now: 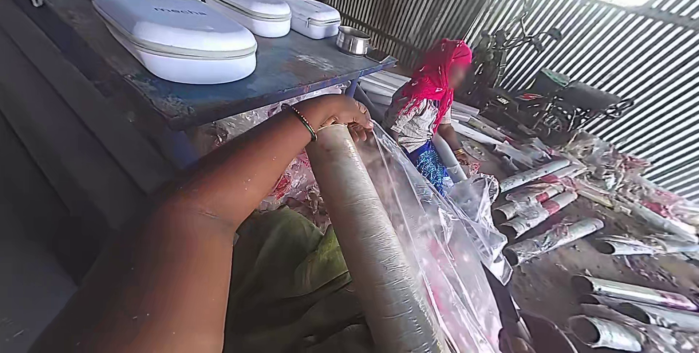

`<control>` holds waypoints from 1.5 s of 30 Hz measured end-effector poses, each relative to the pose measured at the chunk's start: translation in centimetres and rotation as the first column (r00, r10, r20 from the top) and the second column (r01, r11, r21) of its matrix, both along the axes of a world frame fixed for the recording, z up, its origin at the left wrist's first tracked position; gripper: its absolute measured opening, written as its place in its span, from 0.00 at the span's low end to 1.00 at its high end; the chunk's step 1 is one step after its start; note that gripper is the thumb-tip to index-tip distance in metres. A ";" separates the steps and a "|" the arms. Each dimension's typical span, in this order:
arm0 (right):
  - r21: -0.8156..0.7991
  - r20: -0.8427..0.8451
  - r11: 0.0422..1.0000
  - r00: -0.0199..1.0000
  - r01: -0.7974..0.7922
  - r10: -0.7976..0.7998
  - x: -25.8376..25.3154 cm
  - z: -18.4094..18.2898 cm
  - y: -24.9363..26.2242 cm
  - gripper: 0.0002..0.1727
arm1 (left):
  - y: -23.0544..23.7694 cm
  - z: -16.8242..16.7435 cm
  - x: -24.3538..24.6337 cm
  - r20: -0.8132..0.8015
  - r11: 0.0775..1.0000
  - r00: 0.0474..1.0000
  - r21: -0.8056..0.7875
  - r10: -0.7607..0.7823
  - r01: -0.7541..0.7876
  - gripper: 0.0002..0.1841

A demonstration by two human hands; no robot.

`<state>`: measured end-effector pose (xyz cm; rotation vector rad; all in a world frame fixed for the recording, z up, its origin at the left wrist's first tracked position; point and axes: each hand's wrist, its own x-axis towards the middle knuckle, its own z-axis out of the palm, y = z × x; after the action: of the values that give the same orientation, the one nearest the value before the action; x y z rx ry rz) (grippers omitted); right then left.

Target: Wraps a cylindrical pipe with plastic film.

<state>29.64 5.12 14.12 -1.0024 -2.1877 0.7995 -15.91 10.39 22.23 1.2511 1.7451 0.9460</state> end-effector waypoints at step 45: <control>0.593 0.616 0.761 0.758 -0.264 -0.217 -26.9 7.3 0.7 0.14 | -4.9 -1.2 0.4 -0.140 0.959 0.983 0.275 0.115 -0.073 0.07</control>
<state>2.72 5.81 21.41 -0.9433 -2.7509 -0.4425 -15.50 5.48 21.07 1.4564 1.8556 1.2014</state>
